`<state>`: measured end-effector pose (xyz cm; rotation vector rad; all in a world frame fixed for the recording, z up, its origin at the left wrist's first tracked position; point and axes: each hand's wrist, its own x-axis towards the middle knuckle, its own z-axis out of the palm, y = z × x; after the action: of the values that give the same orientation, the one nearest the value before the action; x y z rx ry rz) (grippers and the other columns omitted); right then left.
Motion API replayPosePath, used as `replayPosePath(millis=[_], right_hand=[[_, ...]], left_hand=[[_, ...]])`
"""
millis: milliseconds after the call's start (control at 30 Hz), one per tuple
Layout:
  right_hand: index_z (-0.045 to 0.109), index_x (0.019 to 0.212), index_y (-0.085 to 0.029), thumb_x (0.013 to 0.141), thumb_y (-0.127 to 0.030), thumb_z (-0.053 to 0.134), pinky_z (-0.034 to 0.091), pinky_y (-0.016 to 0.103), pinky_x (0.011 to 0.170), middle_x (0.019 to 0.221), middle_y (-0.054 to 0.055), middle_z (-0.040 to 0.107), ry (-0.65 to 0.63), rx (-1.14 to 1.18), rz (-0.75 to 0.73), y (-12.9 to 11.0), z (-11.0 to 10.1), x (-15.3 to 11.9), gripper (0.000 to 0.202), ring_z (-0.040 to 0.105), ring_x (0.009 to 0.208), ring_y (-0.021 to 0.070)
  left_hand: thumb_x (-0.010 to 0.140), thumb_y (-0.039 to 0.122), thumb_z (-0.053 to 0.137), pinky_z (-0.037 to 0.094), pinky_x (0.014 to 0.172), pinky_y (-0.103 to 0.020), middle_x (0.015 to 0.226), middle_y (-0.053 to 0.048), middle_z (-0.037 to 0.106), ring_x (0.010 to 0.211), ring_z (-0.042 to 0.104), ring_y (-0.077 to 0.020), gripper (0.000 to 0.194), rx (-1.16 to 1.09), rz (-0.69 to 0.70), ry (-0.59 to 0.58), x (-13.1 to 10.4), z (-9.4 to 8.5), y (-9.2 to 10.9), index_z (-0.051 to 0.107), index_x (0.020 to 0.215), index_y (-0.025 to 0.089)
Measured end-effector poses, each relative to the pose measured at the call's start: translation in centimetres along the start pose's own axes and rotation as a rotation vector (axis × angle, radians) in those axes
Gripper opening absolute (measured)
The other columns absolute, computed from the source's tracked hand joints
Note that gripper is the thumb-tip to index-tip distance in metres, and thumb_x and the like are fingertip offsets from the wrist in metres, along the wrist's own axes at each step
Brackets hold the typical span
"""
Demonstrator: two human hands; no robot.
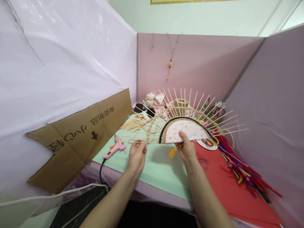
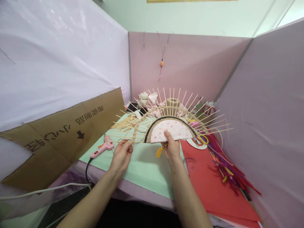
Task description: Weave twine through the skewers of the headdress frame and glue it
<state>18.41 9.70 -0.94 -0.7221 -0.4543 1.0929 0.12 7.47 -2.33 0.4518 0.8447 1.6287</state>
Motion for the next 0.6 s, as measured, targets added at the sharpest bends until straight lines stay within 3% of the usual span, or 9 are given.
replayPosePath(millis=[100, 200, 400, 500, 600], right_hand=[[0.064, 0.088, -0.021, 0.057, -0.022, 0.083, 0.049, 0.018, 0.047, 0.072, -0.006, 0.07, 0.014, 0.016, 0.004, 0.0, -0.1, 0.1, 0.036, 0.062, 0.057, 0.0095], [0.065, 0.087, -0.021, 0.055, -0.021, 0.083, 0.051, 0.018, 0.047, 0.074, -0.006, 0.071, 0.052, 0.051, 0.032, -0.2, -0.1, 0.3, 0.037, 0.064, 0.059, 0.0104], [0.064, 0.086, -0.021, 0.054, -0.018, 0.083, 0.052, 0.018, 0.048, 0.074, -0.006, 0.072, 0.085, 0.091, 0.039, -0.7, -0.2, 0.7, 0.037, 0.066, 0.061, 0.011], [0.064, 0.084, -0.02, 0.054, -0.017, 0.082, 0.05, 0.016, 0.045, 0.072, -0.007, 0.072, 0.078, 0.11, 0.056, -0.9, -0.1, 0.8, 0.036, 0.066, 0.059, 0.0104], [0.064, 0.083, -0.02, 0.054, -0.017, 0.082, 0.049, 0.016, 0.043, 0.072, -0.006, 0.072, 0.079, 0.116, 0.076, -1.2, -0.1, 0.8, 0.035, 0.066, 0.059, 0.0106]], left_hand=[[0.06, 0.013, 0.074, 0.035, 0.056, -0.018, 0.062, 0.005, 0.058, 0.053, 0.049, -0.0052, 0.042, 0.0, -0.042, -0.015, -0.1, 0.0, 0.1, 0.047, 0.092, 0.018], [0.065, 0.022, 0.076, 0.041, 0.065, -0.021, 0.08, -0.004, 0.068, 0.067, 0.059, -0.0092, 0.045, 0.003, -0.097, -0.065, -0.7, 0.0, 0.4, 0.047, 0.1, 0.019], [0.076, 0.043, 0.068, 0.043, 0.073, -0.027, 0.101, -0.009, 0.068, 0.082, 0.062, -0.0142, 0.044, 0.045, -0.052, -0.203, -2.0, -0.8, 1.0, 0.047, 0.108, 0.021], [0.077, 0.047, 0.065, 0.042, 0.07, -0.026, 0.095, -0.005, 0.065, 0.08, 0.06, -0.0135, 0.039, 0.124, 0.049, -0.177, -1.7, -2.1, 0.9, 0.053, 0.103, 0.021], [0.071, 0.037, 0.073, 0.04, 0.065, -0.022, 0.076, 0.001, 0.059, 0.068, 0.053, -0.01, 0.028, 0.303, 0.21, -0.116, -0.8, -3.8, 0.9, 0.058, 0.086, 0.019]])
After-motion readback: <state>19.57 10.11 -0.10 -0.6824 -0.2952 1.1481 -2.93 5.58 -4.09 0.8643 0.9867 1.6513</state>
